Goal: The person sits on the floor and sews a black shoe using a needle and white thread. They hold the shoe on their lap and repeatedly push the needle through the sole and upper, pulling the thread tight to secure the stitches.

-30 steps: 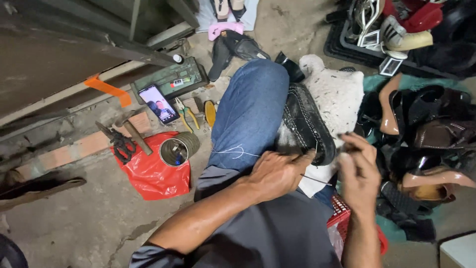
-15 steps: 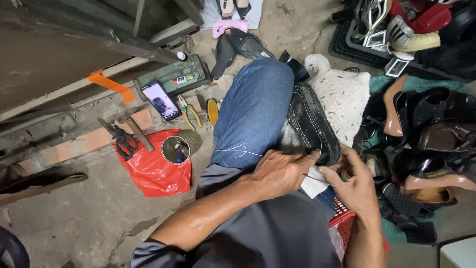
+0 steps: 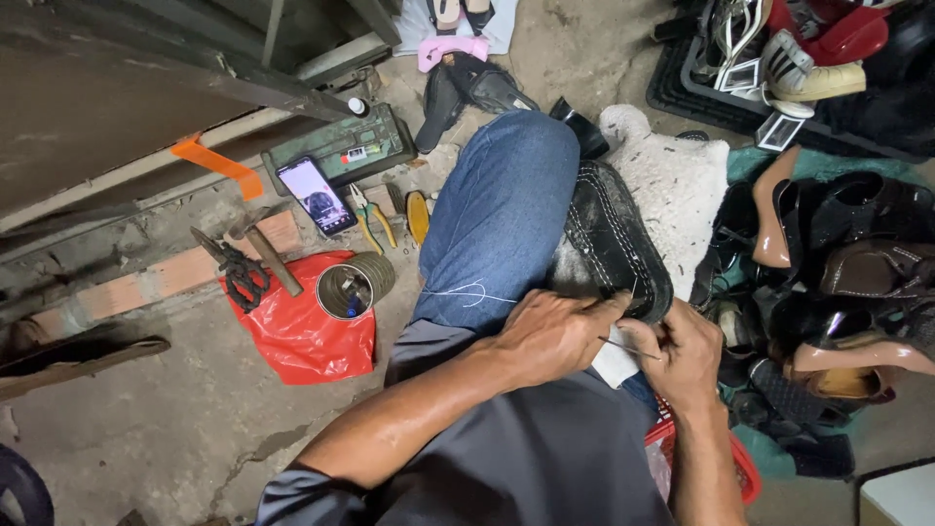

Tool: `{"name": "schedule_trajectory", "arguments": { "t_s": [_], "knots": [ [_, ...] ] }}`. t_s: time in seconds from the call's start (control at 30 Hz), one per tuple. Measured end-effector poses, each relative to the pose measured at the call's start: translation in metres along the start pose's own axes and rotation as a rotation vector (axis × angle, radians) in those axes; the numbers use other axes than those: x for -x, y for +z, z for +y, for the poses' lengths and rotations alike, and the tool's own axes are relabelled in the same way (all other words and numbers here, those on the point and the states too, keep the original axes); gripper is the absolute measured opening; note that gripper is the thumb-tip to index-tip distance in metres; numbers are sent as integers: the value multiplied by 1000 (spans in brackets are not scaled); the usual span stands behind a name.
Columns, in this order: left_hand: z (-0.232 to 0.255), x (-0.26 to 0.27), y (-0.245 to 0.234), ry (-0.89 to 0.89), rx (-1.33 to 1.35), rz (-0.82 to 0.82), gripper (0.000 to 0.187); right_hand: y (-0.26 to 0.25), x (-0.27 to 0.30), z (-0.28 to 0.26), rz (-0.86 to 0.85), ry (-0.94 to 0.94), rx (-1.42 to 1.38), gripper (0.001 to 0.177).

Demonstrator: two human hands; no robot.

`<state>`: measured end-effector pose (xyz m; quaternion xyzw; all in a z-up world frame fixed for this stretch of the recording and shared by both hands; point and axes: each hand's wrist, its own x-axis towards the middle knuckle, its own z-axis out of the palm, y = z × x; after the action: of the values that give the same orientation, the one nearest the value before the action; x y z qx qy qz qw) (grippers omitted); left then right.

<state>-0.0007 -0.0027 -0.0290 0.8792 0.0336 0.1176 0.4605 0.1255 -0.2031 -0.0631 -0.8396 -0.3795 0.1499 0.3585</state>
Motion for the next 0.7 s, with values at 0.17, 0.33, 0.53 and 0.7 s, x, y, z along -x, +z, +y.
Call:
{"name": "schedule_trajectory", "arguments": {
  "t_s": [0.17, 0.33, 0.53, 0.7],
  "knots": [
    [-2, 1, 4, -13, 4, -9, 38, -2, -2, -11, 26, -44, -13, 33],
    [5, -2, 5, -31, 51, -18, 37, -7, 2, -25, 86, 31, 1, 27],
    [13, -4, -17, -84, 67, -42, 40, -15, 32, 8, 185, 193, -16, 28],
    [-3, 6, -23, -213, 114, -181, 44, -15, 30, 11, 207, 366, -136, 37]
  ]
}}
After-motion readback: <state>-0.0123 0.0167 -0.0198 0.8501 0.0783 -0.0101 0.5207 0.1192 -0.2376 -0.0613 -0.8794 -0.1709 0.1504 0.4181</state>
